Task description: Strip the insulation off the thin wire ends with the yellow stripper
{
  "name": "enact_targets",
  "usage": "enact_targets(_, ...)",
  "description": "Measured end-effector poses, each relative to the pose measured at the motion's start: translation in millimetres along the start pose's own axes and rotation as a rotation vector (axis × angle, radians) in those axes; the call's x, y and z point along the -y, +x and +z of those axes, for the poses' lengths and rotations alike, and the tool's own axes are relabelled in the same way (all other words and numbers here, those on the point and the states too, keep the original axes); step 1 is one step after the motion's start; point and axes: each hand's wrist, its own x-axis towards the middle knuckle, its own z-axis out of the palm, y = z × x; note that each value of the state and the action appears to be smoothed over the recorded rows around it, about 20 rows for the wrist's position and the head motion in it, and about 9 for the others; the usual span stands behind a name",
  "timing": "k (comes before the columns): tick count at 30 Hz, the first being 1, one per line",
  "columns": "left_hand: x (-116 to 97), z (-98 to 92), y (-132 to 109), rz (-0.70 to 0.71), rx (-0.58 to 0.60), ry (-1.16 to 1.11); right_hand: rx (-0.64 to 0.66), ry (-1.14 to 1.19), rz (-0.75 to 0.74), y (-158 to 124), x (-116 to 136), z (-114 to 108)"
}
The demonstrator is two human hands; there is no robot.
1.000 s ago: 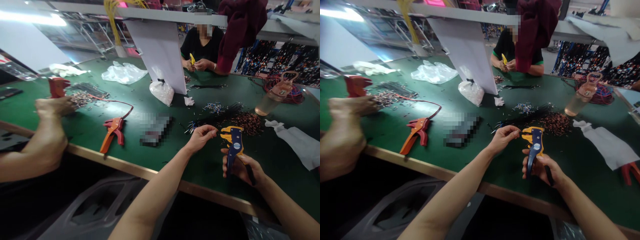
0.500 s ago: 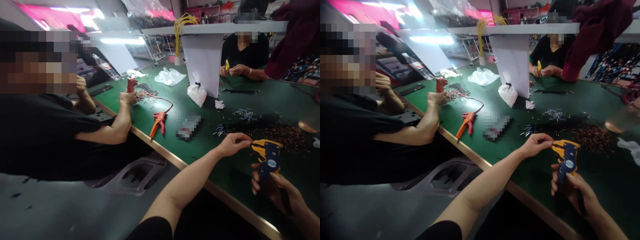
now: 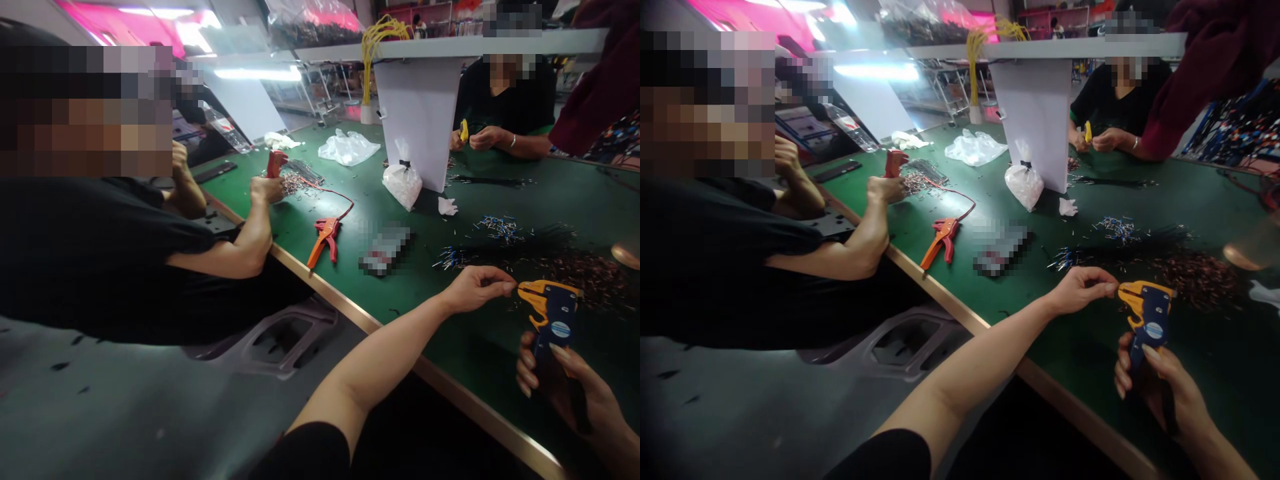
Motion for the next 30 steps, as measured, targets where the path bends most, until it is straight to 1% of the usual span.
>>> enact_targets(4,-0.6,0.2,-0.8,0.011,0.008,-0.007,-0.076,-0.017,-0.011,-1.0,1.4,-1.3)
enact_targets(8,0.3,-0.1,-0.7,0.002,-0.002,0.022,-0.026,-0.046,-0.038,1.4,-0.7,-5.4)
enact_targets(10,1.5,-0.9,-0.1,0.017,-0.019,0.029,0.019,-0.064,-0.098,4.6,-2.2,-8.6)
enact_targets(13,2.8,-2.5,0.9,0.055,-0.064,0.041,0.037,-0.160,-0.261,9.7,0.5,-16.5)
enact_targets(15,2.5,-3.1,1.1,0.084,-0.121,0.070,-0.031,-0.278,-0.370,11.6,7.3,-24.6)
enact_targets(17,1.7,-3.5,1.3,0.101,-0.188,0.109,-0.171,-0.431,-0.460,11.6,16.7,-34.0)
enact_targets(19,0.8,-3.9,1.4,0.099,-0.222,0.132,-0.289,-0.586,-0.511,10.0,25.8,-41.9)
enact_targets(20,0.3,-3.9,1.5,0.093,-0.228,0.139,-0.312,-0.641,-0.516,9.0,29.1,-44.2)
enact_targets(21,-0.3,-3.8,1.4,0.088,-0.237,0.143,-0.303,-0.667,-0.508,8.0,31.3,-45.2)
enact_targets(23,-1.5,-3.0,0.8,0.076,-0.241,0.147,-0.209,-0.605,-0.454,6.9,31.5,-42.8)
enact_targets(26,-3.5,-1.1,-0.6,0.072,-0.251,0.140,-0.017,-0.332,-0.339,8.1,22.8,-34.0)
enact_targets(28,-4.8,0.1,-1.5,0.074,-0.255,0.130,0.082,-0.173,-0.277,10.4,14.7,-29.5)
enact_targets(30,-6.0,0.9,-2.2,0.078,-0.243,0.117,0.164,-0.071,-0.235,12.5,8.4,-27.5)
